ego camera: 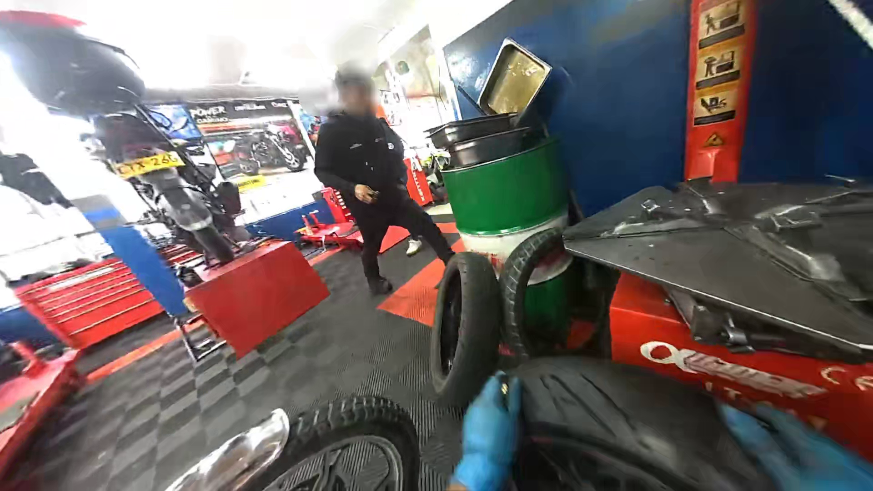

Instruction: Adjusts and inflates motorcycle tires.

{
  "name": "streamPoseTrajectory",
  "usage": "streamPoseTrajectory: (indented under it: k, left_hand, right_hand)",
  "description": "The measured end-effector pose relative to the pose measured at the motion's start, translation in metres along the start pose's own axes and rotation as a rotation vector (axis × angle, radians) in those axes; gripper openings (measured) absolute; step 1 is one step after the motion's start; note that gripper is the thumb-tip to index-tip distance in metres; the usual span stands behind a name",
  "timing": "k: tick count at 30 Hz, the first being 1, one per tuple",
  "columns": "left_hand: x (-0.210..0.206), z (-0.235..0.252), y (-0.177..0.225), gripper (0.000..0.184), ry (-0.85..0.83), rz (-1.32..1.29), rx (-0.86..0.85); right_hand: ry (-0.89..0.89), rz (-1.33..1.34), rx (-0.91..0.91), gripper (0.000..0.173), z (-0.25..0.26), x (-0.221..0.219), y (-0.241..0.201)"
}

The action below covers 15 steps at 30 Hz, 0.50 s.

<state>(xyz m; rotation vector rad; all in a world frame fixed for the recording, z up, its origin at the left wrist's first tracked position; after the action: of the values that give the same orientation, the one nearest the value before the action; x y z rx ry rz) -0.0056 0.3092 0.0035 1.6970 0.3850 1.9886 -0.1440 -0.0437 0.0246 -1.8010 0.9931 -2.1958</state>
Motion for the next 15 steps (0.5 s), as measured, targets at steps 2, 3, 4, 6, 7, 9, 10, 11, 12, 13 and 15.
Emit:
streamPoseTrajectory:
  k: [2,3,4,6,7,9,10,11,12,13,15]
  left_hand:
    - [0.022,-0.003,0.020,0.057,-0.072,-0.010,0.024]
    - [0.030,-0.014,0.041,0.057,-0.073,-0.065,-0.021]
    - [0.033,-0.026,0.065,0.057,-0.069,-0.135,-0.068]
    - [0.020,-0.044,0.096,0.060,-0.058,-0.163,-0.114]
    - [0.010,-0.046,0.100,0.065,-0.032,-0.130,-0.119]
    - [0.003,-0.030,0.094,0.065,0.019,-0.110,-0.124]
    - [0.005,-0.021,0.092,0.063,0.005,-0.086,-0.134]
    - [0.009,-0.016,0.090,0.062,-0.023,-0.055,-0.141]
    - [0.013,-0.014,0.089,0.061,-0.052,-0.020,-0.132]
    - [0.015,-0.012,0.087,0.062,-0.072,0.018,-0.109]
    - [0.021,-0.009,0.085,0.065,-0.089,0.107,-0.053]
  right_hand:
    - [0.009,-0.100,-0.100,0.094,-0.008,-0.010,-0.041]
    - [0.028,-0.145,-0.113,0.099,-0.012,-0.015,-0.056]
    - [0.027,-0.165,-0.111,0.100,-0.016,-0.018,-0.066]
    - [-0.010,-0.129,-0.090,0.094,-0.027,-0.029,-0.068]
    - [-0.013,-0.072,-0.062,0.087,-0.032,-0.036,-0.061]
    - [-0.042,0.091,-0.009,0.083,-0.041,-0.044,-0.049]
    - [-0.067,0.180,-0.007,0.086,-0.047,-0.048,-0.044]
    - [-0.098,0.265,-0.025,0.089,-0.059,-0.056,-0.039]
    - [-0.118,0.357,-0.049,0.088,-0.075,-0.065,-0.034]
    - [-0.121,0.438,-0.091,0.086,-0.091,-0.075,-0.029]
    - [-0.152,0.563,-0.173,0.083,-0.129,-0.099,-0.023]
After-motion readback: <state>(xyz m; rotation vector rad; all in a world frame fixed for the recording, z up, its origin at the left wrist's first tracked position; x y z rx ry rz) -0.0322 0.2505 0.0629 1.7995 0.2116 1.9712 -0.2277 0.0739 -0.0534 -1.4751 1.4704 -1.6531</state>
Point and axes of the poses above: each hand's wrist, its own z-axis towards the middle knuckle, its own x-axis out of the back of the hand, y = z × x, the point moved 5 cm from there along z, towards the middle knuckle, and after that the axes turned 6 degrees about -x, right-handed, at the moved point
